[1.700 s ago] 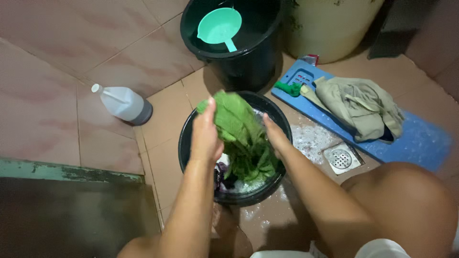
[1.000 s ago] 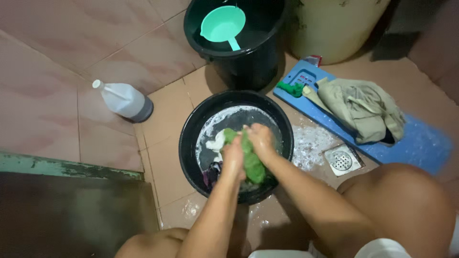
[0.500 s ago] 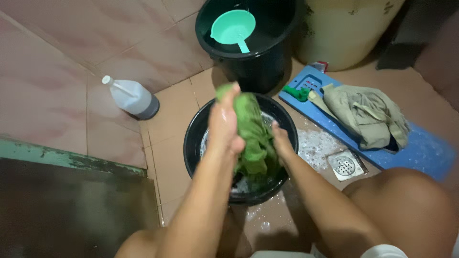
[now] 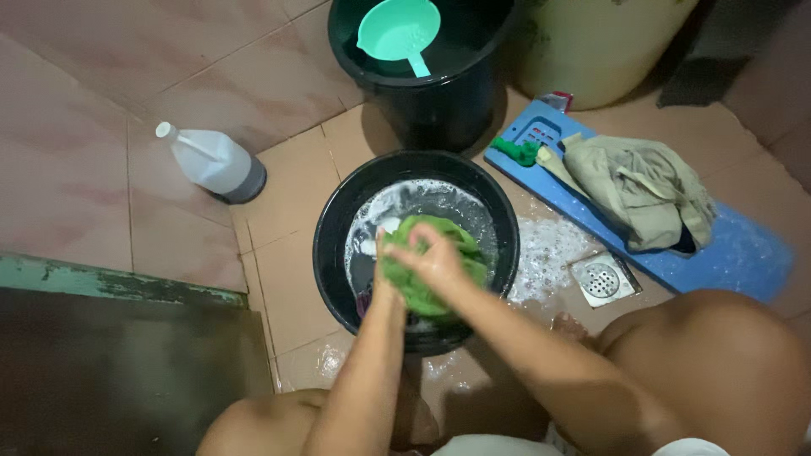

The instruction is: The person sits on the floor and hand-washes a green cloth in a black basin filled with soapy water. They repeatedly scrub, wring, and rinse the cloth, occasionally adding water from a nearby bucket using a green scoop.

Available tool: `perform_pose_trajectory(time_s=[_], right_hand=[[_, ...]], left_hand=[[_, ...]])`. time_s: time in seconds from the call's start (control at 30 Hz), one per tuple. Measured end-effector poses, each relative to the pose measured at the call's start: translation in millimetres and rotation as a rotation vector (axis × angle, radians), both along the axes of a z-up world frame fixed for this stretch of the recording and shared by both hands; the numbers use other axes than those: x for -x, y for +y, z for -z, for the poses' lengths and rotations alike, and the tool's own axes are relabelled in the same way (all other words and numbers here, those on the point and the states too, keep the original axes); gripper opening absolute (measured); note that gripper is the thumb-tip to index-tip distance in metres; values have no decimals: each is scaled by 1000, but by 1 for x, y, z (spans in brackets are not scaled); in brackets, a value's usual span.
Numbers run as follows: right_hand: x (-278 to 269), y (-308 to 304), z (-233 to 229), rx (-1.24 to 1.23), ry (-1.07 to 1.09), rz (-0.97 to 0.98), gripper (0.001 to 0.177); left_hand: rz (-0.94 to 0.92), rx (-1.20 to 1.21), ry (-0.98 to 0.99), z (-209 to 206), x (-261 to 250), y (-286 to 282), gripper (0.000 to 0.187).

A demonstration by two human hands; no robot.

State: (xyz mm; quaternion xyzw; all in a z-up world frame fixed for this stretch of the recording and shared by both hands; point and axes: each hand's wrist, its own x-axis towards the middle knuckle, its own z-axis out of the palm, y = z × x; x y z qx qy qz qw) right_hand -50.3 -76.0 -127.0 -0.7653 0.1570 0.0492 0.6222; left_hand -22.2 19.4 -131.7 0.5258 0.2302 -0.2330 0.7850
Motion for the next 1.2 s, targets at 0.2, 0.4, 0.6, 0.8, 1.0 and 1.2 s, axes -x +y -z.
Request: perform_pose_trajectory(time_s=[0.2, 0.4, 0.6, 0.8, 1.0, 1.2], right_hand=[[-13, -36, 22, -89, -147, 130, 19], [3, -7, 49, 187, -164, 77, 26], [-27, -84, 78, -298, 13, 307, 27], [-28, -91, 31, -624, 479, 368, 44], [-17, -88, 58, -477, 352, 179, 50], [-18, -75, 24, 125, -536, -83, 62]], left_hand=[[-41, 67, -142, 56, 9, -8, 38], [-33, -207, -235, 54, -11, 4, 44], [158, -195, -57, -62, -16, -19, 63], [243, 14, -19, -50, -21, 14, 81], [210, -274, -374, 18, -24, 13, 42], [291, -253, -520, -67, -14, -2, 30]])
